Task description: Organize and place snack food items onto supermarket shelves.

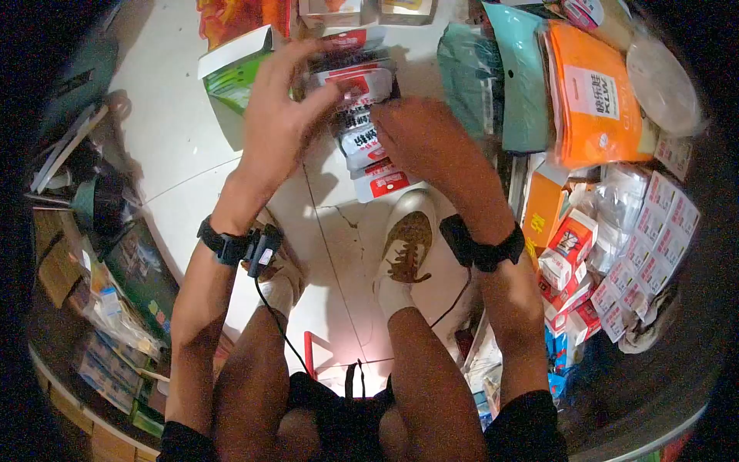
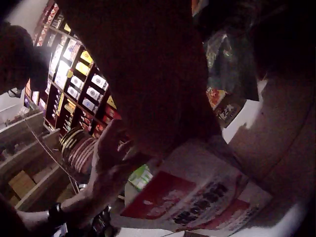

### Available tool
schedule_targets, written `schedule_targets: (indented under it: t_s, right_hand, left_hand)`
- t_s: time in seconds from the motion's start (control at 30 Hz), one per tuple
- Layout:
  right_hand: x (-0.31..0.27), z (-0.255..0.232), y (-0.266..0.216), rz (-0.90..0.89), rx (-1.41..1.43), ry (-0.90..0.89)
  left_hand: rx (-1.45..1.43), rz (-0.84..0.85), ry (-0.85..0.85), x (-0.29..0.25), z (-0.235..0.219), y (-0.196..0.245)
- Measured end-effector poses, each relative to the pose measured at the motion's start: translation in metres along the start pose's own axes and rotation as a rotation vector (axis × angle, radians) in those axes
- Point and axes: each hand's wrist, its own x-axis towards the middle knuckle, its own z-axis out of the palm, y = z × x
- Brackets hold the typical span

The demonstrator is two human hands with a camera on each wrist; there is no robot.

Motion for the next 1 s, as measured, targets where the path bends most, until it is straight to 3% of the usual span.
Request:
schedule_targets:
  t_s: [0.07,0.1,0.17,0.3,0.37,0.47,0.5,0.57,0.6,0.7,0.77,0.87,1.0]
  right_hand:
    - [0.001,-0.001,-0.005,-0.009,-0.113,0.177]
    - [0.001,-0.001,-0.005,-0.008,-0.112,0.177]
    - [0.002,-0.001,-0.002,-0.030,-0.066,0.273]
    - [-0.001,0.002,-0.001,-0.071,-0.027,0.409]
    - [-0.002,0.006,-0.003,-0.071,0.163,0.620]
    - [-0.004,0.008,-0.007,-0.013,0.285,0.698]
    - [-0.009,0.004,-0.006,-0.016,0.283,0.697]
    - [-0.023,-0.009,0.003,-0.066,0.070,0.462]
    - [-0.026,-0.008,0.006,-0.068,0.070,0.461]
    - [-0.031,-0.001,0.013,0.022,0.159,0.451]
    - [-0.031,0.000,0.013,0.151,0.234,0.295]
    - [-0.029,0.005,0.014,0.057,0.153,0.288]
    - [-0.027,-0.001,0.007,0.059,0.207,0.335]
  left_hand:
    - [0.184,0.262,0.006,-0.012,0.002,-0.002]
    - [0.183,0.262,0.004,-0.014,0.001,0.002]
    - [0.026,0.100,-0.102,-0.019,0.000,0.014]
    - [0.041,0.072,-0.070,-0.022,0.002,0.011]
    - [0.086,0.087,-0.069,-0.019,0.006,0.003]
    - [0.076,0.070,-0.062,-0.016,0.009,0.004]
    - [0.077,0.070,-0.058,-0.016,0.011,0.003]
    - [0.056,0.077,-0.034,-0.016,0.016,0.001]
    - [0.056,0.075,-0.033,-0.016,0.015,0.002]
    - [0.030,0.068,-0.031,-0.017,0.015,0.003]
    - [0.043,0.070,-0.007,-0.017,0.017,0.002]
    - [0.036,0.115,-0.003,-0.017,0.017,0.003]
    - [0.100,0.171,-0.006,-0.023,0.014,0.000]
